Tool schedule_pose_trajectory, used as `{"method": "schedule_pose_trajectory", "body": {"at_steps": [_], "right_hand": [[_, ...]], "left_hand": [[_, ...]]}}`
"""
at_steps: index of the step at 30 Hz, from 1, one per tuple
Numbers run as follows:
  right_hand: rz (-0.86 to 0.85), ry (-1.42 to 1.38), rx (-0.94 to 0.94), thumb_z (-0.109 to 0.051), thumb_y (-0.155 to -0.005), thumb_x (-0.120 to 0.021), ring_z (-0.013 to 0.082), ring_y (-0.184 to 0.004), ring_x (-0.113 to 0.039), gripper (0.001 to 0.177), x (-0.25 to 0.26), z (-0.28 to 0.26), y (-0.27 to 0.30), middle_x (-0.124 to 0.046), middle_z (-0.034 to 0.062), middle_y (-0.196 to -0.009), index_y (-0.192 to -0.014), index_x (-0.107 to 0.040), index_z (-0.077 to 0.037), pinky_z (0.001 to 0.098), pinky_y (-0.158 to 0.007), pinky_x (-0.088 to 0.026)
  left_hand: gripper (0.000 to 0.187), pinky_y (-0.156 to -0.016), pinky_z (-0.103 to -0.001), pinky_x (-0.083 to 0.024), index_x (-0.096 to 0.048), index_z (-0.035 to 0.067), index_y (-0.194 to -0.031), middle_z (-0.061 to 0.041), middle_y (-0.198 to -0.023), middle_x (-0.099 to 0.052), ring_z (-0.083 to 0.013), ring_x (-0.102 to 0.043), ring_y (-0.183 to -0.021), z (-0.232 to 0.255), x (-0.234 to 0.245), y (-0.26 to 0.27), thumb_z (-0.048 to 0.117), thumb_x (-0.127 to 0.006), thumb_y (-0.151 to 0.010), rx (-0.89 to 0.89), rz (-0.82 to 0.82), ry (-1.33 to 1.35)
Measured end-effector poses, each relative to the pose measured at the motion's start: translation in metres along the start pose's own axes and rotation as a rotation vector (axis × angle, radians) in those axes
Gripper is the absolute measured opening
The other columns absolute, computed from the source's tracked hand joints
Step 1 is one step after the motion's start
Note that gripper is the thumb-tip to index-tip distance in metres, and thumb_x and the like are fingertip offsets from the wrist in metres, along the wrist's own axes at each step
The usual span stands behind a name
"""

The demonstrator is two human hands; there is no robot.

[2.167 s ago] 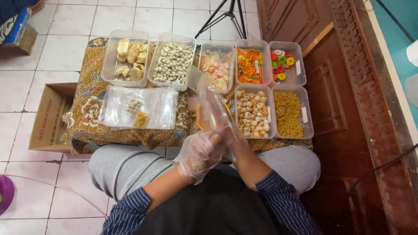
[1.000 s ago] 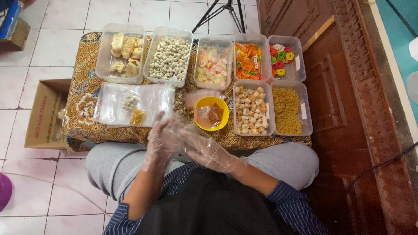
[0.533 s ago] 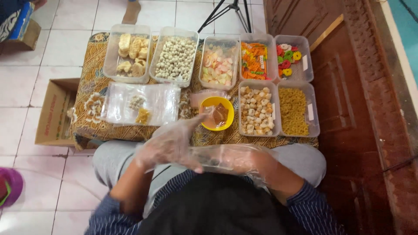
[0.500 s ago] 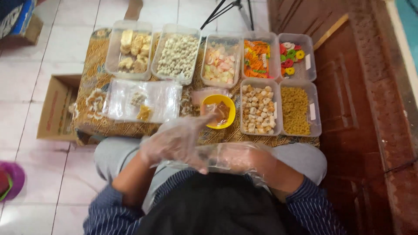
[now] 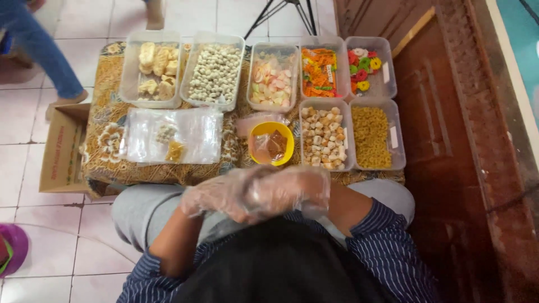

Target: A person wearing gloves is manually selecting various snack items from multiple containers and placing them into a small plastic bag to create a mixed snack pack.

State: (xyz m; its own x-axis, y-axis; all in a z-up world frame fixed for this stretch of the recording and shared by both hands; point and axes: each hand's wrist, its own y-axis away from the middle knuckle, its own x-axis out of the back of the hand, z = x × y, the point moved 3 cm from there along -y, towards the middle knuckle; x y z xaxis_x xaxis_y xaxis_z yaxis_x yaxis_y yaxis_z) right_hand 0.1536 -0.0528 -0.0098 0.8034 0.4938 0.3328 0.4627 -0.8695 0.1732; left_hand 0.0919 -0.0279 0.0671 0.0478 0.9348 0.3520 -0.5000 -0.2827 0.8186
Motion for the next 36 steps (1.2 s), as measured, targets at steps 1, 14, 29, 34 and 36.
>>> {"method": "schedule_pose_trajectory", "body": {"at_steps": [1,14,29,34,36], "right_hand": [[0.002,-0.002,0.007,-0.048,-0.096,-0.058,0.0353,-0.123,-0.061,0.051,0.007,0.002,0.005,-0.064,0.0171,-0.129,-0.138,-0.059,-0.019,0.0502,-0.109,-0.046],[0.827,0.487,-0.635,-0.016,-0.085,-0.053,0.0279,-0.091,-0.070,0.034,0.196,0.021,0.025,-0.073,0.0149,-0.107,-0.113,-0.070,-0.010,0.0392,-0.078,-0.057],[0.261,1.220,-0.915,0.002,-0.089,-0.052,0.0351,-0.088,-0.062,0.025,0.249,0.199,-0.009,-0.061,0.0122,-0.085,-0.082,-0.070,-0.014,0.0435,-0.069,-0.050],[0.247,1.248,-0.901,-0.002,-0.088,-0.053,0.0352,-0.091,-0.064,0.022,0.217,0.210,-0.022,-0.065,0.0127,-0.088,-0.085,-0.072,-0.014,0.0462,-0.072,-0.051],[0.232,1.284,-0.881,-0.004,-0.088,-0.054,0.0352,-0.092,-0.065,0.021,0.210,0.215,-0.035,-0.066,0.0130,-0.089,-0.086,-0.073,-0.014,0.0473,-0.074,-0.051]], "left_hand": [[0.075,-0.074,-0.063,-0.050,-0.037,0.032,-0.138,-0.034,-0.101,-0.060,-0.0451,-0.062,-0.092,-0.023,0.023,-0.009,0.036,-0.075,-0.073,-0.272,-0.039,-0.024],[0.098,-0.106,-0.035,-0.055,-0.037,0.000,-0.148,-0.016,-0.127,-0.059,-0.0255,-0.060,-0.122,-0.168,0.072,-0.032,0.026,-0.085,-0.067,-1.263,0.497,0.457],[0.120,-0.087,-0.052,-0.055,-0.040,-0.012,-0.146,-0.028,-0.109,-0.067,-0.0399,-0.067,-0.099,-0.179,0.056,-0.048,0.051,-0.089,-0.057,-1.254,0.779,0.032],[0.122,-0.097,-0.053,-0.053,-0.036,-0.014,-0.145,-0.027,-0.108,-0.068,-0.0411,-0.068,-0.099,-0.166,0.040,-0.046,0.052,-0.091,-0.057,-1.312,0.855,0.013],[0.135,-0.101,-0.052,-0.052,-0.029,-0.009,-0.149,-0.027,-0.112,-0.067,-0.0389,-0.068,-0.104,-0.158,0.031,-0.048,0.065,-0.087,-0.053,-1.294,0.898,0.069]]}}
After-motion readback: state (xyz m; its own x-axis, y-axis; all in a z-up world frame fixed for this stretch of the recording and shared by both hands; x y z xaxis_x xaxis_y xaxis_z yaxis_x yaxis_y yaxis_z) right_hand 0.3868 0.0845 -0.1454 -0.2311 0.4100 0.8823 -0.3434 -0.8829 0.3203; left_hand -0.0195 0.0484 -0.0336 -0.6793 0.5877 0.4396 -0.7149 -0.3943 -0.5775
